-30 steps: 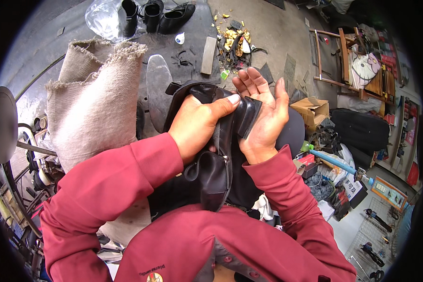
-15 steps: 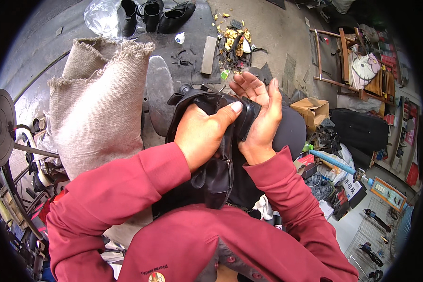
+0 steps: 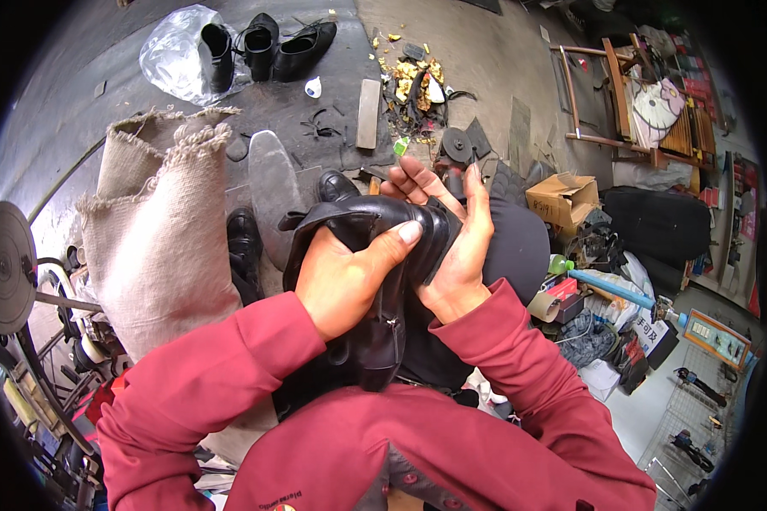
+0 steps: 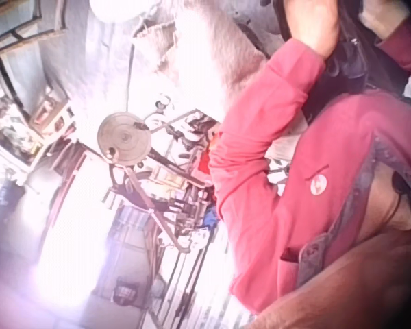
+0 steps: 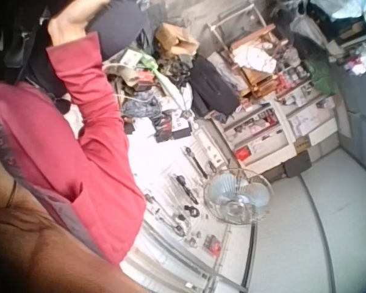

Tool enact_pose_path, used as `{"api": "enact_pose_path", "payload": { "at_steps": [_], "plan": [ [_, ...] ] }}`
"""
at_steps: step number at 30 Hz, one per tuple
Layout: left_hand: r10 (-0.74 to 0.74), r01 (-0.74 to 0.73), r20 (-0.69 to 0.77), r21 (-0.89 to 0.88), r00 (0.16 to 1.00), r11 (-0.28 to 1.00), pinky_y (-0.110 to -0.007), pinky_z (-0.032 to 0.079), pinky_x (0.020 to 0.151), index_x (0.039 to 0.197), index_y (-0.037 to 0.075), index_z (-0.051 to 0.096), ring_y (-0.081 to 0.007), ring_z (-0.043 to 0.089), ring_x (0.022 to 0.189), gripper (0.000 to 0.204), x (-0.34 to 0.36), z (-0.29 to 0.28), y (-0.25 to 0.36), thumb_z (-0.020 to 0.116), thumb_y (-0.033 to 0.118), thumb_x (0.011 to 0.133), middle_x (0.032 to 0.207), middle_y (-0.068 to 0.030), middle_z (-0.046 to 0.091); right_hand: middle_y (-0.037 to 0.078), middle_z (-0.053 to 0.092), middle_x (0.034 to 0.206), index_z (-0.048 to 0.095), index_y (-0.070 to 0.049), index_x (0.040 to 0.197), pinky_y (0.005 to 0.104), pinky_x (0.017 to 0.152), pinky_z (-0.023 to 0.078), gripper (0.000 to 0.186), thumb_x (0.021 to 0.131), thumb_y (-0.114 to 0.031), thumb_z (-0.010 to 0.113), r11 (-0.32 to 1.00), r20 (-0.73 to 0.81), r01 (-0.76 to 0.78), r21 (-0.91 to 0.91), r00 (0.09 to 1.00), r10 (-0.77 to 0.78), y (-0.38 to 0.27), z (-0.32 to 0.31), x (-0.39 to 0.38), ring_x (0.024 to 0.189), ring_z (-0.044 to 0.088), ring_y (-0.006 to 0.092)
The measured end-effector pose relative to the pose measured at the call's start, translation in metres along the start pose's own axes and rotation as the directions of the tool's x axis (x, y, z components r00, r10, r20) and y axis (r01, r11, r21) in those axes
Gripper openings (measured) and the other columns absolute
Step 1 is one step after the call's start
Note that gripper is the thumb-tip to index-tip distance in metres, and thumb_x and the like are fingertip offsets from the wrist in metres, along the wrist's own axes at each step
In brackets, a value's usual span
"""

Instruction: The person hammers a new sole onto a black shoe using a hammer and nails, then applies glue to the shoe's upper and presses the parts together. The person handles the shoe, hammer, nails, and glue bottle during the repair.

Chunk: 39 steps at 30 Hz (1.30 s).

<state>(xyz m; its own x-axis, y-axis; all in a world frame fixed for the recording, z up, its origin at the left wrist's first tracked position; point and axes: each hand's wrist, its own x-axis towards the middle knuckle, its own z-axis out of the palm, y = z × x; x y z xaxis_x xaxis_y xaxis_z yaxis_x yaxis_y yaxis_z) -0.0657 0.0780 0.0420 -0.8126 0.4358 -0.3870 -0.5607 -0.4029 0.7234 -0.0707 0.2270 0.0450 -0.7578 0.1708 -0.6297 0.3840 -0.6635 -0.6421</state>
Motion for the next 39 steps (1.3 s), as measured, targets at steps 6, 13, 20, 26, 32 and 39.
{"api": "enact_pose_path", "payload": {
  "at_steps": [6,13,20,26,32,39],
  "plan": [
    [-0.025,0.026,0.034,-0.024,0.999,0.999,-0.029,0.052,0.088,0.112,0.0,0.071,-0.0108,0.065,0.097,0.018,0.004,0.005,-0.002,0.07,0.015,0.101,0.105,-0.0034,0.073,0.014,0.07,0.108,0.066,0.002,0.123,0.0372,0.096,0.055,0.071,0.104,-0.062,0.046,0.999,-0.017,-0.048,0.008,0.999,0.049,-0.003,-0.006,0.0,0.103,0.067,0.0241],
    [-0.002,0.005,-0.022,0.101,1.0,0.995,-0.03,0.053,0.089,0.117,0.0,0.07,-0.0124,0.067,0.101,0.019,-0.002,0.008,-0.006,0.068,0.011,0.102,0.109,-0.0044,0.074,0.006,0.067,0.09,0.065,0.003,0.123,0.0283,0.074,0.055,0.065,0.105,-0.056,0.044,0.997,0.008,-0.025,-0.071,1.0,0.025,0.004,-0.017,0.003,0.08,0.067,0.0165],
    [-0.033,0.032,0.016,0.08,0.999,0.996,-0.031,0.049,0.106,0.135,-0.003,0.063,-0.0169,0.064,0.122,0.037,0.003,0.003,-0.005,0.07,0.01,0.101,0.133,-0.0122,0.069,0.006,0.066,0.084,0.067,0.0,0.114,0.0284,0.072,0.054,0.059,0.106,-0.052,0.042,0.993,-0.031,0.034,-0.114,0.999,-0.038,0.004,-0.005,0.004,0.076,0.067,0.0157],
    [-0.049,0.048,0.019,0.039,0.999,0.998,-0.032,0.048,0.108,0.138,-0.003,0.061,-0.0179,0.062,0.128,0.039,-0.009,-0.001,-0.008,0.069,0.01,0.101,0.14,-0.0136,0.066,0.004,0.064,0.085,0.067,0.001,0.113,0.0286,0.075,0.054,0.055,0.106,-0.049,0.044,0.993,0.008,0.048,-0.106,0.999,-0.047,0.01,-0.003,-0.002,0.077,0.064,0.0149],
    [-0.029,0.025,0.027,0.162,0.999,0.986,-0.033,0.047,0.109,0.139,-0.002,0.059,-0.0187,0.062,0.126,0.04,-0.009,-0.001,-0.006,0.066,0.016,0.104,0.134,-0.0131,0.068,0.006,0.066,0.084,0.067,-0.002,0.108,0.029,0.076,0.054,0.051,0.108,-0.046,0.041,0.979,0.028,0.104,-0.177,0.995,-0.101,0.013,-0.006,0.005,0.077,0.064,0.0152],
    [-0.001,-0.017,0.066,0.265,0.998,0.964,-0.037,0.041,0.116,0.144,-0.005,0.054,-0.0262,0.055,0.139,0.048,-0.005,0.001,-0.006,0.065,0.021,0.104,0.15,-0.0199,0.058,0.005,0.064,0.087,0.067,-0.002,0.11,0.0286,0.079,0.053,0.048,0.107,-0.042,0.042,0.983,0.025,0.093,-0.156,0.996,-0.09,0.012,-0.011,0.004,0.08,0.063,0.0152]
  ]
}}
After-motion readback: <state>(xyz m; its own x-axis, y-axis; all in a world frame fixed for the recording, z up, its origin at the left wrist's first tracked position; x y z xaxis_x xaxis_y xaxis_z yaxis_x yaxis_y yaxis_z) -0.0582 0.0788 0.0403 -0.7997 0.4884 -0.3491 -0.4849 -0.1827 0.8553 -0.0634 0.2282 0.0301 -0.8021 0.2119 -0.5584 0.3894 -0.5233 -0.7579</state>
